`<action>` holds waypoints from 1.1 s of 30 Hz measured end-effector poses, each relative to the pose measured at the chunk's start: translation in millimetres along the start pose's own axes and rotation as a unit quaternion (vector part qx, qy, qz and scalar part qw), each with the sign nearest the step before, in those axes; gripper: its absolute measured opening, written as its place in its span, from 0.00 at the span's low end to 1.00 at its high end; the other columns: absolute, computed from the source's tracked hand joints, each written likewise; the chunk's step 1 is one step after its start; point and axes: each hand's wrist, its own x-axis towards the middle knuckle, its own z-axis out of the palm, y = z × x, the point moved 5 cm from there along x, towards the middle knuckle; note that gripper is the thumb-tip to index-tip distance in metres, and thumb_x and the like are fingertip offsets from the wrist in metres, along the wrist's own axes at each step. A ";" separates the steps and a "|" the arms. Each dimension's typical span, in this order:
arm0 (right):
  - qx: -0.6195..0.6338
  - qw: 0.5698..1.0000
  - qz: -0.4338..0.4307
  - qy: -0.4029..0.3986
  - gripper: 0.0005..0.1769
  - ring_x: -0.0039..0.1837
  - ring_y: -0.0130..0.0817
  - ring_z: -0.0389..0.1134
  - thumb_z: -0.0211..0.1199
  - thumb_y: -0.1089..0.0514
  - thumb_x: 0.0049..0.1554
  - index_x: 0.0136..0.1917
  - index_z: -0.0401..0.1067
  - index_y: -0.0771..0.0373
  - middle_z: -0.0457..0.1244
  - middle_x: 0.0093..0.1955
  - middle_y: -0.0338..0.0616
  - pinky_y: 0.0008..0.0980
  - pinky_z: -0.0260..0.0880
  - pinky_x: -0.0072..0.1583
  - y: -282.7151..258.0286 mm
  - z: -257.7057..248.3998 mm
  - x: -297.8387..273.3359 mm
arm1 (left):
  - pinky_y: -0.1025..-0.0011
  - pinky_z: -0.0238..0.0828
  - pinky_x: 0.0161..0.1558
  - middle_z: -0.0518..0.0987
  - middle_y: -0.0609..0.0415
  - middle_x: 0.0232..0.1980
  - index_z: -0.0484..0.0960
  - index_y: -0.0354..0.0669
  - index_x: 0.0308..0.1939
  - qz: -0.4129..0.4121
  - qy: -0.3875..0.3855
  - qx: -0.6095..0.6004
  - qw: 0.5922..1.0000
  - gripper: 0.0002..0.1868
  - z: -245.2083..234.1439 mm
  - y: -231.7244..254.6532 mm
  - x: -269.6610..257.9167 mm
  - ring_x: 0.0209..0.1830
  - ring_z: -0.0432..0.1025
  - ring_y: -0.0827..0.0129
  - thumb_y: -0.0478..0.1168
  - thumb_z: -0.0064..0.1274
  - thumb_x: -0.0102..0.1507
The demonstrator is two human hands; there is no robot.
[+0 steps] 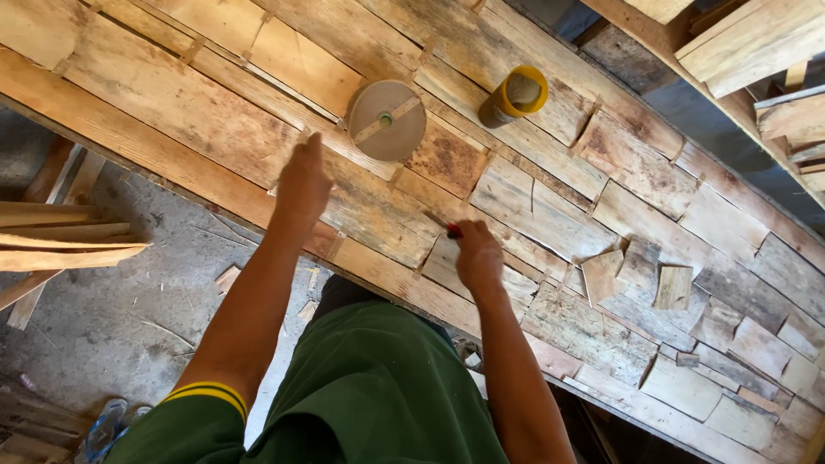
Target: Applying and trimming small pieces of wood to create a mosaic-like surface on a wooden panel.
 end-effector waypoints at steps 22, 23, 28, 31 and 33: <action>0.565 0.802 -0.185 -0.053 0.24 0.70 0.46 0.65 0.44 0.49 0.69 0.70 0.65 0.68 0.65 0.66 0.53 0.42 0.61 0.73 66.2 -3.9 -40.3 | 0.75 0.76 0.42 0.79 0.57 0.38 0.78 0.37 0.57 -0.029 -0.142 -0.725 0.674 0.16 122.9 220.5 -88.8 0.37 0.76 0.73 0.29 0.58 0.65; 0.660 0.726 -0.142 -0.134 0.28 0.69 0.43 0.65 0.40 0.46 0.71 0.71 0.63 0.70 0.65 0.65 0.52 0.41 0.60 0.73 66.9 8.7 -38.9 | 0.73 0.78 0.44 0.79 0.58 0.39 0.79 0.37 0.56 -0.031 -0.141 -0.723 0.676 0.16 122.2 229.0 -93.6 0.39 0.77 0.72 0.29 0.59 0.64; 0.705 0.655 -0.060 -0.265 0.26 0.49 0.36 0.64 0.43 0.46 0.71 0.66 0.66 0.70 0.60 0.44 0.42 0.38 0.64 0.55 79.2 5.6 -54.0 | 0.69 0.79 0.50 0.81 0.54 0.41 0.79 0.37 0.55 -0.051 -0.129 -0.747 0.650 0.14 125.3 226.3 -92.4 0.42 0.77 0.70 0.30 0.59 0.65; 0.716 0.634 -0.044 -0.287 0.22 0.43 0.33 0.62 0.48 0.47 0.71 0.62 0.68 0.67 0.57 0.38 0.38 0.35 0.66 0.50 90.4 2.6 -53.1 | 0.69 0.77 0.49 0.81 0.54 0.42 0.80 0.38 0.55 -0.021 -0.134 -0.790 0.598 0.14 116.8 226.6 -78.7 0.41 0.76 0.69 0.31 0.60 0.66; 0.720 0.632 -0.043 -0.285 0.19 0.42 0.32 0.61 0.50 0.48 0.70 0.59 0.68 0.66 0.57 0.38 0.37 0.34 0.67 0.50 97.9 -1.2 -42.9 | 0.70 0.76 0.46 0.81 0.55 0.42 0.80 0.39 0.55 -0.004 -0.139 -0.815 0.562 0.14 114.5 227.4 -62.2 0.41 0.75 0.69 0.31 0.60 0.66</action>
